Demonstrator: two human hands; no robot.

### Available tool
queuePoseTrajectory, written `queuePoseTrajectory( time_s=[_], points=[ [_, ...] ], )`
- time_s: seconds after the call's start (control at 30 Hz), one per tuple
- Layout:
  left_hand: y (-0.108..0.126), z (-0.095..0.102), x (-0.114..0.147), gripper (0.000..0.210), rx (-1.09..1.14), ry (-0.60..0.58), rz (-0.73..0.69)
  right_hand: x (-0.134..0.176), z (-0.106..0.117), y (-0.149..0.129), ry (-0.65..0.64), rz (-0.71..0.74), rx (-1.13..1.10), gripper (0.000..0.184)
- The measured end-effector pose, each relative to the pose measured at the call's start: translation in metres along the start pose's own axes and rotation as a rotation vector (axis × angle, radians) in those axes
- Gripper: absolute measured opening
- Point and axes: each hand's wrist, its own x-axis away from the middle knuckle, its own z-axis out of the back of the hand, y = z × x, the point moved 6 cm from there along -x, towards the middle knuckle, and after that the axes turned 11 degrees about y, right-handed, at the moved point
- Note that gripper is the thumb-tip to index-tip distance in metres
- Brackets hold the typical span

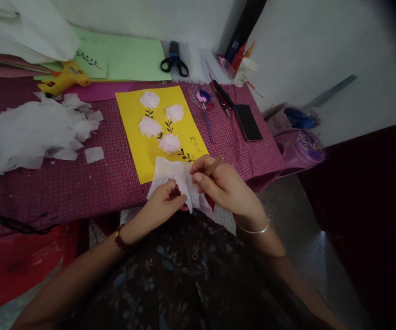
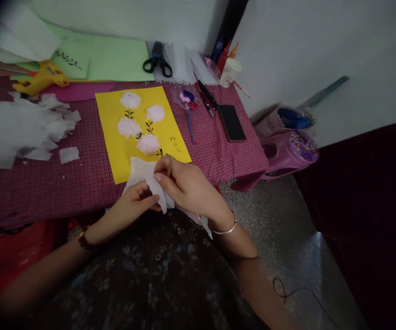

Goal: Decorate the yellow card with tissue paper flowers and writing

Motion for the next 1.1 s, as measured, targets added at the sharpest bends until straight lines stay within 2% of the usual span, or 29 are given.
queuePoseTrajectory(
  time_s=[0.1, 0.33, 0.47, 0.6, 0.9, 1.1],
  points=[
    [-0.001, 0.0, -0.001, 0.015, 0.003, -0.008, 0.011, -0.004, -0.006, 0.0, -0.071, 0.042, 0.033, 0.017],
    [0.002, -0.002, 0.0, 0.016, 0.139, -0.044, 0.04, -0.008, -0.006, 0.0, -0.098, 0.082, -0.006, 0.021],
    [0.002, -0.002, -0.001, 0.016, 0.197, -0.055, 0.043, -0.006, -0.008, 0.003, -0.155, 0.117, 0.006, 0.019],
    [0.001, -0.001, -0.001, 0.017, 0.203, -0.07, 0.065, -0.001, -0.01, 0.011, -0.195, 0.07, -0.054, 0.021],
    [0.001, 0.0, 0.0, 0.016, 0.152, -0.106, 0.081, 0.003, -0.015, 0.052, -0.095, -0.183, -0.439, 0.027],
    [-0.003, 0.002, -0.002, 0.016, 0.144, -0.091, 0.111, -0.002, -0.005, 0.053, 0.04, -0.188, -0.524, 0.03]
  ],
)
